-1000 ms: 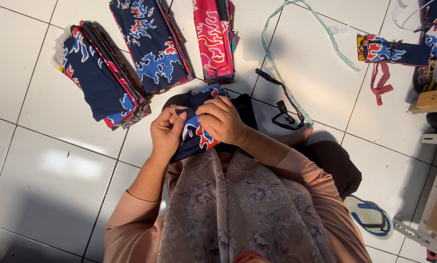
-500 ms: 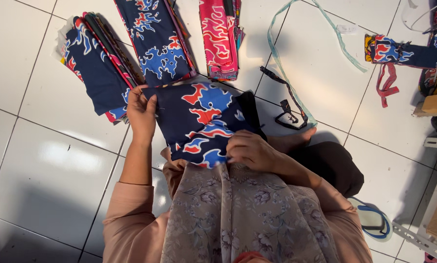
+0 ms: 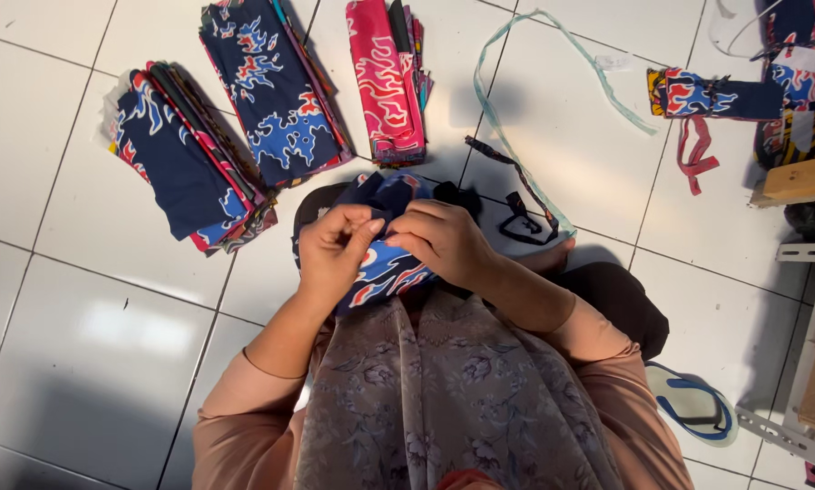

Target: The person sits on the floor and folds multiple pieces of patterned fabric by hand. They smooth each piece, fold it into a compact rectangle, and place it into a growing stack. The process is repeated for several different fabric patterns.

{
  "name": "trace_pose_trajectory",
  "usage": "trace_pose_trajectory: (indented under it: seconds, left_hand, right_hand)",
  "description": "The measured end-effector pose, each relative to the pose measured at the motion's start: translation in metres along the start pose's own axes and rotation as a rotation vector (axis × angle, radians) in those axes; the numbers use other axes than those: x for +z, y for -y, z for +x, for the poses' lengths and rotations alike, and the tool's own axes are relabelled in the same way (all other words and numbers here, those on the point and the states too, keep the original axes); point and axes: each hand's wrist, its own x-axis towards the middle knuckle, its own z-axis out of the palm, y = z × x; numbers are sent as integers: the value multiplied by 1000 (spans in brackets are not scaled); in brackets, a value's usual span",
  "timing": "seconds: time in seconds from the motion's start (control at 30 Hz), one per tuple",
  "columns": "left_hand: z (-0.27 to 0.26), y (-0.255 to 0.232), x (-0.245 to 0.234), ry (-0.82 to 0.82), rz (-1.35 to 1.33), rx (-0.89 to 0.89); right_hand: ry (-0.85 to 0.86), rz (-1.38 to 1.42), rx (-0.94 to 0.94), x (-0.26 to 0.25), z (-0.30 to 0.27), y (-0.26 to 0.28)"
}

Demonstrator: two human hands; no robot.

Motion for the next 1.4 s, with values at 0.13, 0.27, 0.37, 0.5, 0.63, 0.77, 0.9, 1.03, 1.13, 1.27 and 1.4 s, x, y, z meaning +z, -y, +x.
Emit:
trace_pose_trajectory:
  seconds: [0.13,0.27,0.37,0.5,0.63,0.77,0.9,1.03,1.13,1.27,1.4]
  left_hand:
    - [0,-21,5,11,129,176]
    - [-3,-28,7,16,254,194]
    - [-3,-36,6,33,328,246]
    - [-3,-47,5,99,414,375]
    - [-4,-51,0,222,318,489]
    - [-9,-45,-21,598,529,547]
    - [-26,-24,-37,679,657,545]
    - [-48,-3,-44,719,819,503]
    - [-47,10,-44,642,799,653]
    - [-44,20,-42,578,731,437]
    - [-41,28,-24,388,386,355]
  right_hand:
    - [-10,-33,79,0,3,3]
    - [-33,-76,93,0,2,4]
    - [-48,-71,115,0,3,3]
    - [-5,72,361,-2,3,2]
    - [-129,38,-164,-14,-5,10]
    - [49,167,-352,-48,-34,29]
    - [255,323,-277,-81,-68,37]
    - [280,388,-235,-96,-90,43]
    - [200,355,-183,-109,-99,49]
    - [-295,286,65,-129,-106,53]
    - [-644,83,173,-165,-96,57]
